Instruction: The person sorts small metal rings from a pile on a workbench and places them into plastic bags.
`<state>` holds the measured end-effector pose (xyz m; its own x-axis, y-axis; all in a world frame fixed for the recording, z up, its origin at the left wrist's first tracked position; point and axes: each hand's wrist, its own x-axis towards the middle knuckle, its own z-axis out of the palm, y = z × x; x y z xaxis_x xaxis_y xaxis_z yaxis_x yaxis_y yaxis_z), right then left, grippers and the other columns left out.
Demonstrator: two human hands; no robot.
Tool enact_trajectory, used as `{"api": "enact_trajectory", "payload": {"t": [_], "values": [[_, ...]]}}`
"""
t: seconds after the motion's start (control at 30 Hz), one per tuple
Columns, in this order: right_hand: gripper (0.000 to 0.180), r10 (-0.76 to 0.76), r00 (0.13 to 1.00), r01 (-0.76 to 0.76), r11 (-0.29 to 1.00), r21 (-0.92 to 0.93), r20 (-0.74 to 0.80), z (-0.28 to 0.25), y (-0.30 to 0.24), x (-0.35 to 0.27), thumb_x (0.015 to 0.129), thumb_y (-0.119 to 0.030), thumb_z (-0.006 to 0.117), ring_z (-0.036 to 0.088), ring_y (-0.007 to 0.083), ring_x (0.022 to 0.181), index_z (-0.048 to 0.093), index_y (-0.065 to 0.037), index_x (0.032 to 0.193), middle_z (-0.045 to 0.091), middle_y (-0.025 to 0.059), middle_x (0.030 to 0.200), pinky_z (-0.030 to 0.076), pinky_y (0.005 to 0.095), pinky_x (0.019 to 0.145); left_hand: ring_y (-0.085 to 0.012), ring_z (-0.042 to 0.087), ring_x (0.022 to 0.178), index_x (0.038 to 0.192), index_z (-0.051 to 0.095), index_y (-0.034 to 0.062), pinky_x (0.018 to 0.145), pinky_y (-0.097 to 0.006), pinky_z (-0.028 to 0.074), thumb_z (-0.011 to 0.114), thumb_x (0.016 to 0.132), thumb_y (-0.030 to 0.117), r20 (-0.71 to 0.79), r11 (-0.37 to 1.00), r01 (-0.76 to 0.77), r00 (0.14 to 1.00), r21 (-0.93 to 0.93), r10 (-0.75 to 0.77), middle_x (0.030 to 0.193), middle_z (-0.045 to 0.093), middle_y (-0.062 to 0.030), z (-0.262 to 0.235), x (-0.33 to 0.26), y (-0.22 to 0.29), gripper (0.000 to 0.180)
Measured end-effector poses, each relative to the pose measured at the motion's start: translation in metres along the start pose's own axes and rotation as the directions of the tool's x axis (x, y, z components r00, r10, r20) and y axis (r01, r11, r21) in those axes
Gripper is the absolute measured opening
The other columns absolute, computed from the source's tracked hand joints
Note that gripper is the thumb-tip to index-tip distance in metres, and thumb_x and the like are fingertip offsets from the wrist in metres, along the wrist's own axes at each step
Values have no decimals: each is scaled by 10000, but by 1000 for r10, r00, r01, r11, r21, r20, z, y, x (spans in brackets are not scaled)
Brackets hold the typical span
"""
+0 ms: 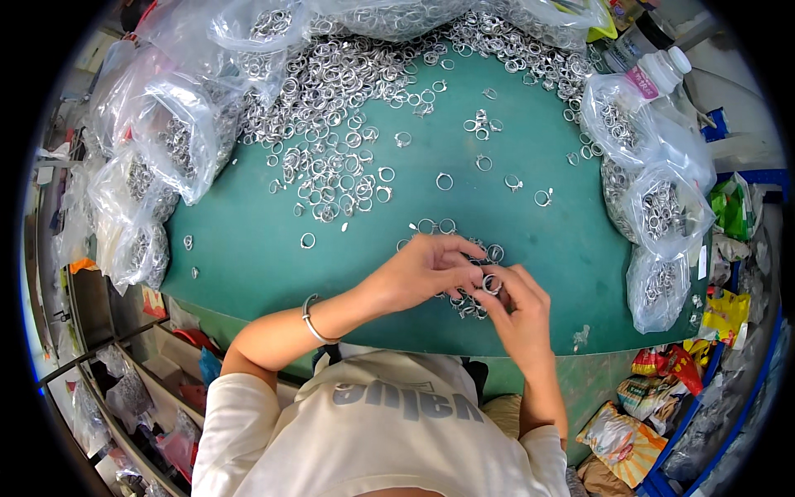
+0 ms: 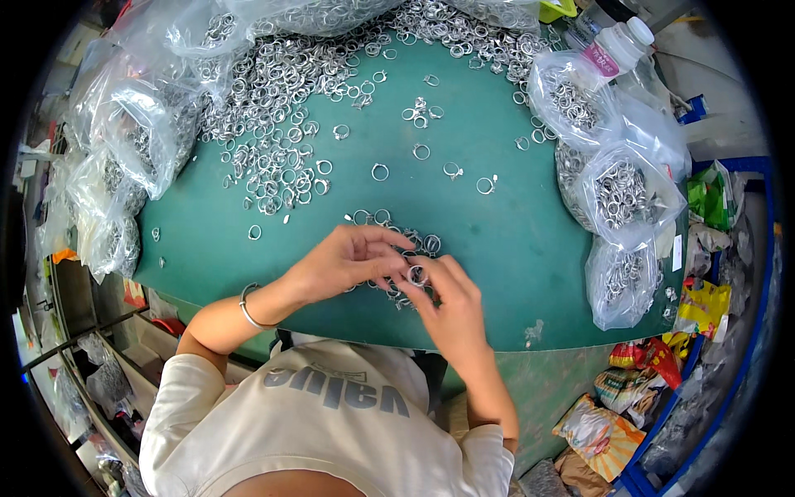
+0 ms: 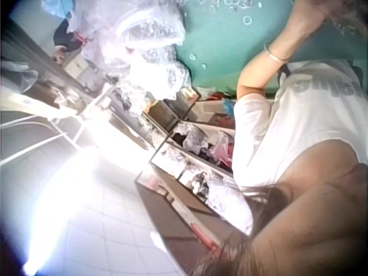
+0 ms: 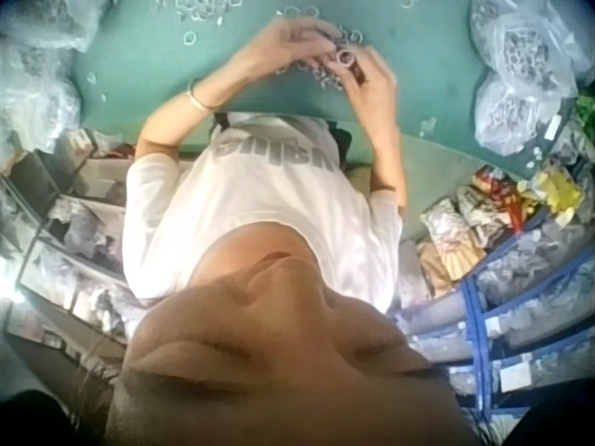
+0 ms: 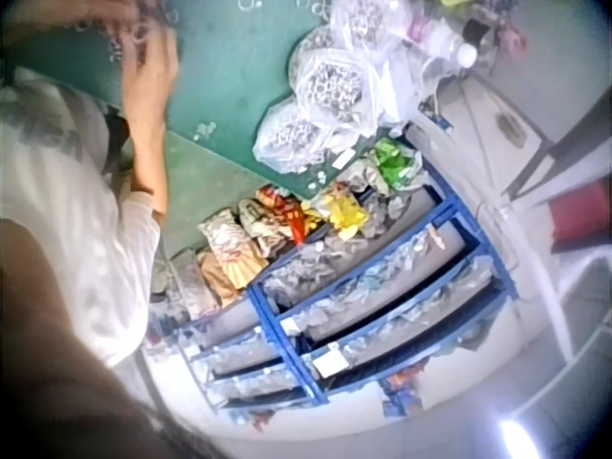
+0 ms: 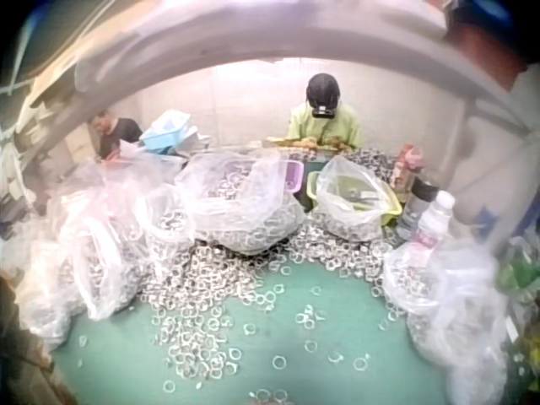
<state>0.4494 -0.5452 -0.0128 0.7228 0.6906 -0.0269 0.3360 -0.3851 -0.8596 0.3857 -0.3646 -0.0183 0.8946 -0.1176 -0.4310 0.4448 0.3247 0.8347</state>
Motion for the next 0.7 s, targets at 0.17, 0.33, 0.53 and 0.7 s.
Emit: {"api": "enact_trajectory", "payload": {"t": [0.17,0.33,0.53,0.7], "values": [[410,48,984,-65,993,98,169,-4,-11,7,765,16,687,573,155,776,574,-35,1156,552,55,897,433,245,611,-154,654,822,1117,583,-64,745,-271,550,581,888,15,-70,986,-42,997,-159,31,936,672,-134,1,2,-6,242],[515,95,975,-218,603,767,202,-12,11,0,796,129,479,541,181,1032,426,15,1296,516,115,1173,441,274,780,-163,661,787,1064,614,-55,732,-276,568,563,889,-8,-152,958,3,987,-285,-49,930,668,-143,-11,-3,-3,189],[388,128,970,-242,521,819,205,-9,4,-2,890,74,433,576,218,1006,446,26,1275,540,157,1181,467,305,800,-155,651,795,1081,601,-55,724,-266,559,550,893,-11,-135,951,23,989,-307,-67,964,654,-138,-12,-8,-4,200],[238,185,928,-369,352,860,323,-21,27,-6,969,-54,421,596,164,649,546,31,1152,618,122,879,463,254,562,-116,580,793,1129,567,-16,678,-273,504,604,853,-5,-202,974,-176,969,-145,145,1016,587,-60,-22,-13,-5,278]]}}
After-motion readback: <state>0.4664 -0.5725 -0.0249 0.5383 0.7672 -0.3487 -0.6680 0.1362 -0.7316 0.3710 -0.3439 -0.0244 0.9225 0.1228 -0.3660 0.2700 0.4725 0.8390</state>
